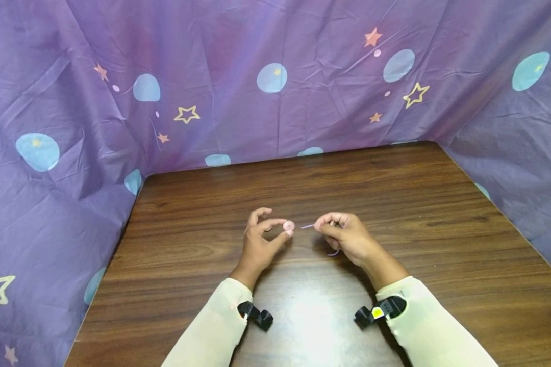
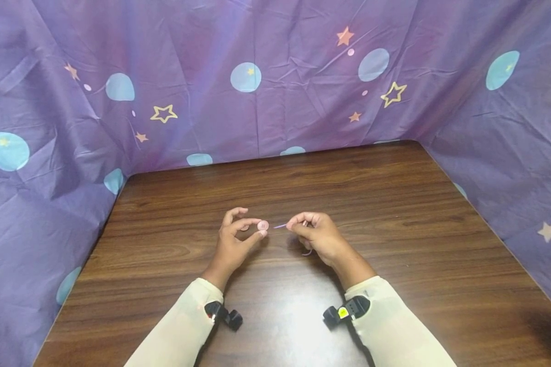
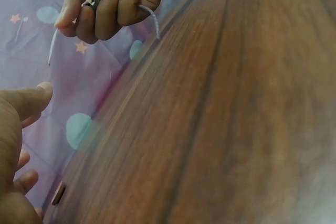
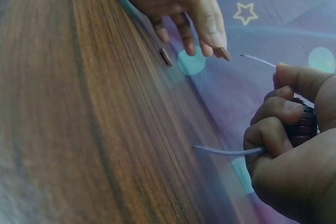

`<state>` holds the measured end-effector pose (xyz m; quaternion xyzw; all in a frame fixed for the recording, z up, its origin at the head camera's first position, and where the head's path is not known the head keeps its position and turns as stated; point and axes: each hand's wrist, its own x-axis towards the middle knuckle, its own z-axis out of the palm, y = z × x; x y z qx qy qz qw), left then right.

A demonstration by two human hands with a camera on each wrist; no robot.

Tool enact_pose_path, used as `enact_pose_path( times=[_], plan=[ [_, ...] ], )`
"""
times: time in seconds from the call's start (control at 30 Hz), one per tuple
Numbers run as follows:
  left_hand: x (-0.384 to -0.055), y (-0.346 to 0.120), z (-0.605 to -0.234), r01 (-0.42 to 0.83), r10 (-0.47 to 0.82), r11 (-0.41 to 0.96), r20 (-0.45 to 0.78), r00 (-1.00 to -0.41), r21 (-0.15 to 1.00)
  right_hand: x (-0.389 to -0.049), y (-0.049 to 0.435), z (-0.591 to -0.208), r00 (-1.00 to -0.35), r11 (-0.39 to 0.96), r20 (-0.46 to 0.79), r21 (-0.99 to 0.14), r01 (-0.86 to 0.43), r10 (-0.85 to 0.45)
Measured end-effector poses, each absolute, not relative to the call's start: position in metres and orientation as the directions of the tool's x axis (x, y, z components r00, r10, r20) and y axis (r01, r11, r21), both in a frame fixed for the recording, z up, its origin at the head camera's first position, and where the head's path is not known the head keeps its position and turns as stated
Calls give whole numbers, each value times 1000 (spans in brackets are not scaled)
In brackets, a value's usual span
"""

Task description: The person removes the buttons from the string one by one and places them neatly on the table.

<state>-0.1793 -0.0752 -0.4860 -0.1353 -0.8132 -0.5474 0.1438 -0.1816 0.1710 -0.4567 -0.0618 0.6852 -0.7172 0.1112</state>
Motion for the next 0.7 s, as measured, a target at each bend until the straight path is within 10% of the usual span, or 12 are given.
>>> enact_pose_path(
  times=[0.7],
  plan=[
    [-196, -75, -486, 222, 49, 441, 224, -973, 870, -183, 173, -458, -962, -11, -83, -996, 89, -262]
  ],
)
